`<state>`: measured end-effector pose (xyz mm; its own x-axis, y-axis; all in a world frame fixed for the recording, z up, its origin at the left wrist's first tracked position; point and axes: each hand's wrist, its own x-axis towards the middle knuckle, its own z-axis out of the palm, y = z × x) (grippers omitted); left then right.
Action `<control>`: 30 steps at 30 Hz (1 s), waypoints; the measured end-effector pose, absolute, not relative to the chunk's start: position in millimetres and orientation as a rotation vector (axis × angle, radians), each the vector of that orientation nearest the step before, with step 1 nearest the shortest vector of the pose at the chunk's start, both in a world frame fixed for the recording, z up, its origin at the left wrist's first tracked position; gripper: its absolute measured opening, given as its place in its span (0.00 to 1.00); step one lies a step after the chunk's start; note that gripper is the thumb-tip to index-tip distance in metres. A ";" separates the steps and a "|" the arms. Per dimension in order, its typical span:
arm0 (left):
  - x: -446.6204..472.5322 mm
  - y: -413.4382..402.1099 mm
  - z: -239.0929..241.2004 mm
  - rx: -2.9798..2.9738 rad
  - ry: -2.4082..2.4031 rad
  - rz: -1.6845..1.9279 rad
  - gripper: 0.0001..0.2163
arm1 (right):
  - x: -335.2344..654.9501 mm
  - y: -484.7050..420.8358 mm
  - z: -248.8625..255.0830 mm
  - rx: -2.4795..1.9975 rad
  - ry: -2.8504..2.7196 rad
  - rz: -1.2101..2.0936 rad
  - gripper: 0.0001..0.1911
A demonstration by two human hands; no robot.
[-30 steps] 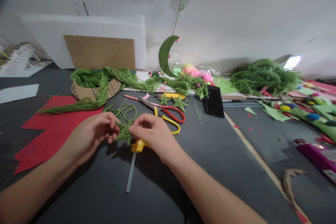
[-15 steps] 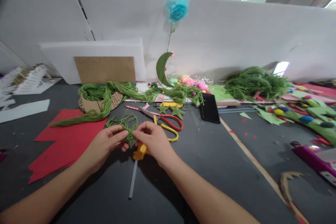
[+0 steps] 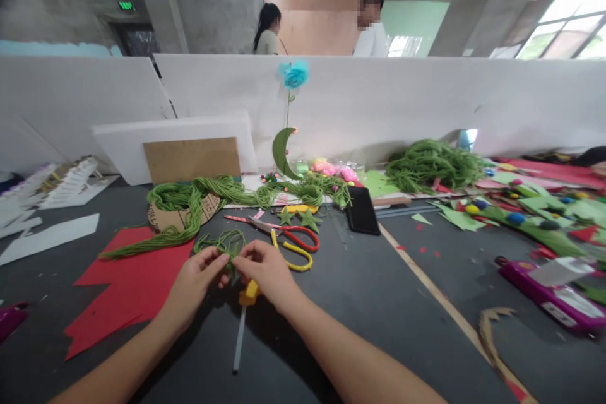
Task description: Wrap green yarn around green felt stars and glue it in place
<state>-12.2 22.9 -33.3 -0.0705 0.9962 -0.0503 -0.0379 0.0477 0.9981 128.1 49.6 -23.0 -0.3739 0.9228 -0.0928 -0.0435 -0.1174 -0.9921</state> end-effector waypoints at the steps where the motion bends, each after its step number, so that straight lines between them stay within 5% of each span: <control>1: -11.2 22.3 -32.5 1.116 1.262 1.248 0.11 | 127.5 49.6 -24.1 -1.040 -1.387 1.587 0.08; 30: -5.3 18.5 -28.9 0.905 1.117 1.192 0.04 | 124.3 47.2 -27.6 -1.100 -1.391 1.564 0.03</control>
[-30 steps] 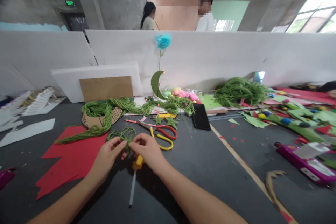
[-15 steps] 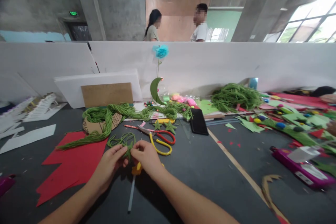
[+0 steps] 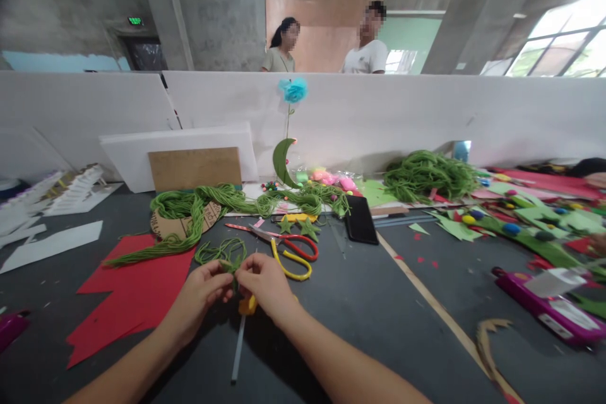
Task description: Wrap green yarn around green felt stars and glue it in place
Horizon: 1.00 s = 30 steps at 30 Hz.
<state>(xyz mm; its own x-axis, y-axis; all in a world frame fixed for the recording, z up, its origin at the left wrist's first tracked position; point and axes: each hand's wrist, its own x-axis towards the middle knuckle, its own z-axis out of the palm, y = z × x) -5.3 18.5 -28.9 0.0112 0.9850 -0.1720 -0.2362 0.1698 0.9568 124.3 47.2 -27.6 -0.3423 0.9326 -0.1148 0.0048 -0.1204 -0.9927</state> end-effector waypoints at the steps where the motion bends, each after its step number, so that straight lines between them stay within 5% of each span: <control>1: -5.2 18.1 -28.1 0.895 1.117 1.187 0.04 | 124.1 46.5 -27.1 -1.099 -1.388 1.566 0.03; 30: -12.6 18.6 -28.5 0.916 1.092 1.131 0.04 | 125.9 43.0 -19.0 -1.104 -1.392 1.679 0.05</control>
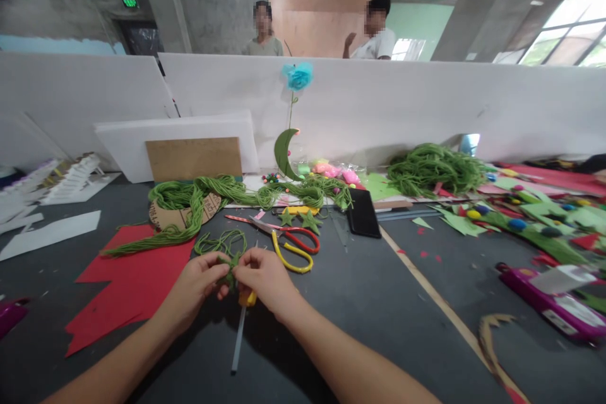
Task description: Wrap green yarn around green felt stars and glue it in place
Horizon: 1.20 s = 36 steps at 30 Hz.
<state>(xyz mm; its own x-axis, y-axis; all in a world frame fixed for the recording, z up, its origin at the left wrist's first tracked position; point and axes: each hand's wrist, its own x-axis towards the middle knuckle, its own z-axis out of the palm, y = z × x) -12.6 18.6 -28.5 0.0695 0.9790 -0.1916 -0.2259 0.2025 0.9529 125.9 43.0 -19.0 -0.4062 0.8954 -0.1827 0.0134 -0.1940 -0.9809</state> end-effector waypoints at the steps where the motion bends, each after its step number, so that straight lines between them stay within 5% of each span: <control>1: -13.1 18.1 -27.3 0.911 1.074 1.122 0.04 | 126.3 43.2 -18.6 -1.101 -1.393 1.681 0.05; 16: -14.2 18.9 -23.0 0.890 1.041 1.175 0.05 | 130.2 45.6 -16.2 -1.037 -1.581 1.483 0.08; 21: -15.7 19.6 -22.8 0.904 1.078 1.224 0.05 | 136.2 44.1 -12.0 -0.996 -1.699 1.090 0.07; 26: -16.9 20.5 -26.3 0.905 1.078 1.240 0.06 | 140.6 40.8 -12.9 -0.758 -2.113 0.320 0.13; 36: -15.4 21.1 -24.9 0.872 1.079 1.257 0.06 | 139.9 41.9 -16.3 -0.733 -2.233 -0.001 0.13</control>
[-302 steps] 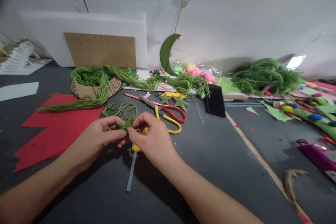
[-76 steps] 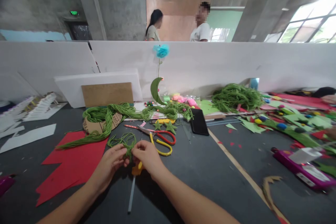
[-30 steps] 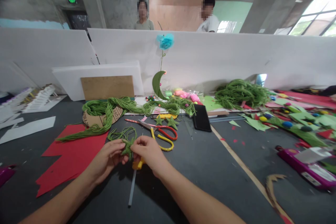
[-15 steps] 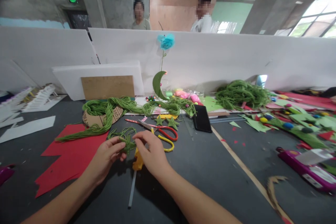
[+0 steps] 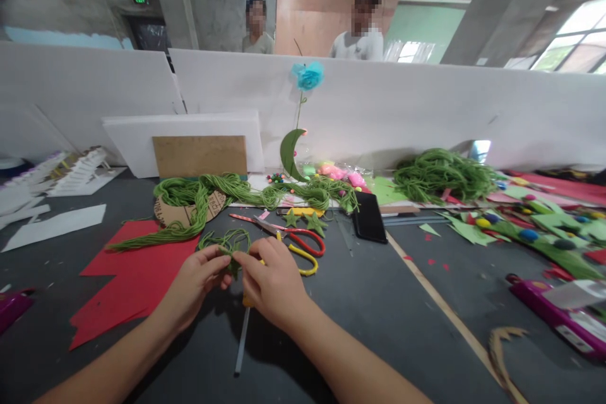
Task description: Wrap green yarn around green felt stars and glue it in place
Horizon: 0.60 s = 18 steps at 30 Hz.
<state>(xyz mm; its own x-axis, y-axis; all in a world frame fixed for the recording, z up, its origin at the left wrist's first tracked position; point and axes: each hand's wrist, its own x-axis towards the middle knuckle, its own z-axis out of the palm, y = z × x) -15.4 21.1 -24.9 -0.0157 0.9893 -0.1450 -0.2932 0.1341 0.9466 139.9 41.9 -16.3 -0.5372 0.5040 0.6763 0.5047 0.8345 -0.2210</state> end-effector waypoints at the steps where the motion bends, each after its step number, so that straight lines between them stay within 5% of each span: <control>1: -15.3 20.8 -24.4 0.863 1.077 1.258 0.06 | 139.8 42.1 -16.8 -0.731 -2.240 -0.026 0.13; 10: -15.6 18.2 -21.5 0.757 1.030 1.245 0.06 | 138.8 43.7 -17.7 -0.674 -2.312 -0.127 0.13; 18: -16.5 19.3 -21.3 0.703 1.015 1.254 0.05 | 136.2 46.6 -19.5 -0.832 -2.036 0.588 0.13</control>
<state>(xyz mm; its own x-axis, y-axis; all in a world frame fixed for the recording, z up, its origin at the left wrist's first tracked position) -16.5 19.3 -21.3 0.0015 0.9736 -0.2282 -0.4267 0.2070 0.8804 136.2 46.6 -19.5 -0.4287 0.7353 0.5248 0.3424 0.6699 -0.6588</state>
